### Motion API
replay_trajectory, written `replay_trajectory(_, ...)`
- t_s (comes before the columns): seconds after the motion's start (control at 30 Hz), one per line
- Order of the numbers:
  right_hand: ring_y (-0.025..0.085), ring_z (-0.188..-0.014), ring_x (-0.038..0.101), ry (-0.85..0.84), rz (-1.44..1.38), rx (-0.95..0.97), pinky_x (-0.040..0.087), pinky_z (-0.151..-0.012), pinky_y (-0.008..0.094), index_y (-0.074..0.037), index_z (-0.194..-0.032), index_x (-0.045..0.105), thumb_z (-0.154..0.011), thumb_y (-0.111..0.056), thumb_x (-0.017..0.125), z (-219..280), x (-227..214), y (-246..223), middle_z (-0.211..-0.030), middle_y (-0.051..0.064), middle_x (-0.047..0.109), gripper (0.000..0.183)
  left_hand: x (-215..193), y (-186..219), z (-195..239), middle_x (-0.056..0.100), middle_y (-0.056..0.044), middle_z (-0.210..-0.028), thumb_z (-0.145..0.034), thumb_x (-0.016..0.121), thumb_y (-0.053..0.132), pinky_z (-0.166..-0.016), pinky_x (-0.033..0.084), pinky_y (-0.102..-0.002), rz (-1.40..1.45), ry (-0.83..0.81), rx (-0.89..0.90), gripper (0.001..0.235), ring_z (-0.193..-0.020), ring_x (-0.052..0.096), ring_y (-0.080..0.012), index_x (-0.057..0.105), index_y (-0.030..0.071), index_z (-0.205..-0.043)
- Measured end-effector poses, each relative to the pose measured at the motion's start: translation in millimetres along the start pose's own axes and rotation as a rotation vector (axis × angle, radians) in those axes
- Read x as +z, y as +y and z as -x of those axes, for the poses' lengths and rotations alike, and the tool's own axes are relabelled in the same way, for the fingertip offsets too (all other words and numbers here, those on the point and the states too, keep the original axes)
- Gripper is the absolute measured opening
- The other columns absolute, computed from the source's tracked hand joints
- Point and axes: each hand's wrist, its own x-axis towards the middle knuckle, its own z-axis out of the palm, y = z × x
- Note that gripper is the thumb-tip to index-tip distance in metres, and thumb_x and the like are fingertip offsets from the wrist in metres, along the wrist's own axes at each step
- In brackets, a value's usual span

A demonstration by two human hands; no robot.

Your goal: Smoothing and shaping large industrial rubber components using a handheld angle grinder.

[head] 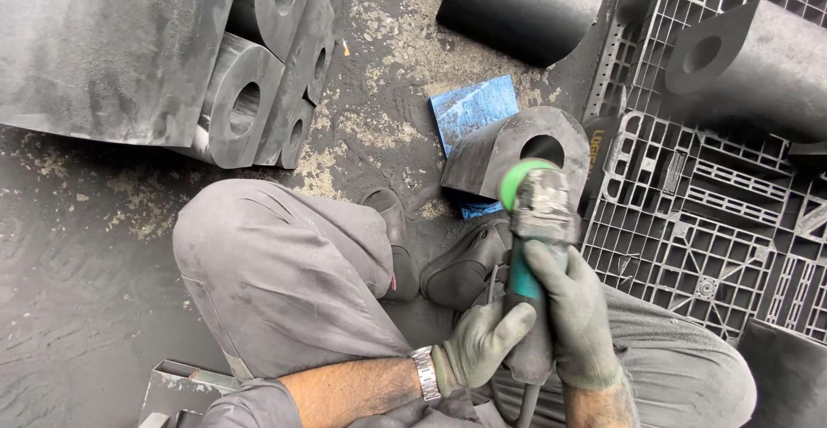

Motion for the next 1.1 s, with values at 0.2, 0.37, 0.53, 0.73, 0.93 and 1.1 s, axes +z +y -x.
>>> replay_trajectory(0.2, 0.015, -0.077, 0.067, 0.014, -0.028, -0.005, 0.055, -0.067, 0.031, 0.0, -0.115, 0.066, -0.094, -0.028, 0.065, -1.9, 4.1, -3.9, -0.094, 0.008, 0.071, 0.036, -0.4, -0.9, -0.9, 0.067, -0.011, -0.073, -0.104, 0.046, 0.054, -0.068, 0.053, -0.038, -0.064, 0.022, 0.016, 0.057, -0.072, 0.068, -0.0225, 0.067, 0.001, -0.1)
replay_trajectory(0.37, 0.015, -0.077, 0.068, -0.044, 0.013, 0.028, 0.056, -0.067, 0.03, 0.0, -0.115, 0.066, -0.092, -0.026, 0.066, 5.9, 23.9, -27.6, -0.093, 0.008, 0.073, 0.035, -2.9, -0.4, -2.2, 0.063, -0.013, -0.068, -0.103, 0.043, 0.053, -0.063, 0.052, -0.04, -0.031, 0.112, 0.042, 0.056, -0.065, 0.066, -0.0256, 0.066, 0.002, -0.102)
replay_trajectory(0.53, 0.017, -0.075, 0.069, 0.008, -0.064, 0.002, 0.057, -0.066, 0.031, 0.001, -0.113, 0.067, -0.095, -0.029, 0.063, -5.1, 8.9, -5.5, -0.091, 0.01, 0.073, 0.035, -8.5, 10.3, -5.2, 0.066, -0.011, -0.067, -0.103, 0.044, 0.051, -0.061, 0.053, -0.039, -0.047, 0.058, 0.017, 0.053, -0.065, 0.069, -0.0231, 0.064, 0.002, -0.101)
replay_trajectory(0.73, 0.016, -0.075, 0.068, -0.08, -0.02, 0.01, 0.056, -0.066, 0.031, 0.001, -0.113, 0.066, -0.093, -0.028, 0.065, -0.3, 32.3, -30.6, -0.091, 0.01, 0.072, 0.035, -6.8, -13.2, -6.7, 0.063, -0.014, -0.064, -0.105, 0.045, 0.05, -0.058, 0.051, -0.04, -0.045, 0.141, 0.007, 0.058, -0.062, 0.068, -0.0257, 0.066, -0.001, -0.09)
replay_trajectory(0.93, 0.017, -0.071, 0.067, -0.032, -0.095, -0.023, 0.056, -0.062, 0.031, 0.002, -0.112, 0.067, -0.097, -0.032, 0.06, -10.6, 8.4, -5.4, -0.088, 0.01, 0.072, 0.037, -12.3, 7.7, -10.4, 0.066, -0.013, -0.067, -0.102, 0.047, 0.051, -0.063, 0.054, -0.038, -0.076, 0.088, 0.047, 0.053, -0.066, 0.069, -0.0229, 0.066, 0.001, -0.098)
replay_trajectory(1.1, 0.017, -0.07, 0.067, -0.093, -0.074, -0.033, 0.055, -0.062, 0.031, 0.003, -0.111, 0.067, -0.098, -0.03, 0.061, -12.2, 22.7, -21.9, -0.088, 0.01, 0.071, 0.036, -12.9, 2.7, -13.2, 0.065, -0.015, -0.067, -0.104, 0.046, 0.05, -0.062, 0.053, -0.04, -0.065, 0.104, 0.025, 0.054, -0.066, 0.069, -0.0263, 0.066, 0.0, -0.096)
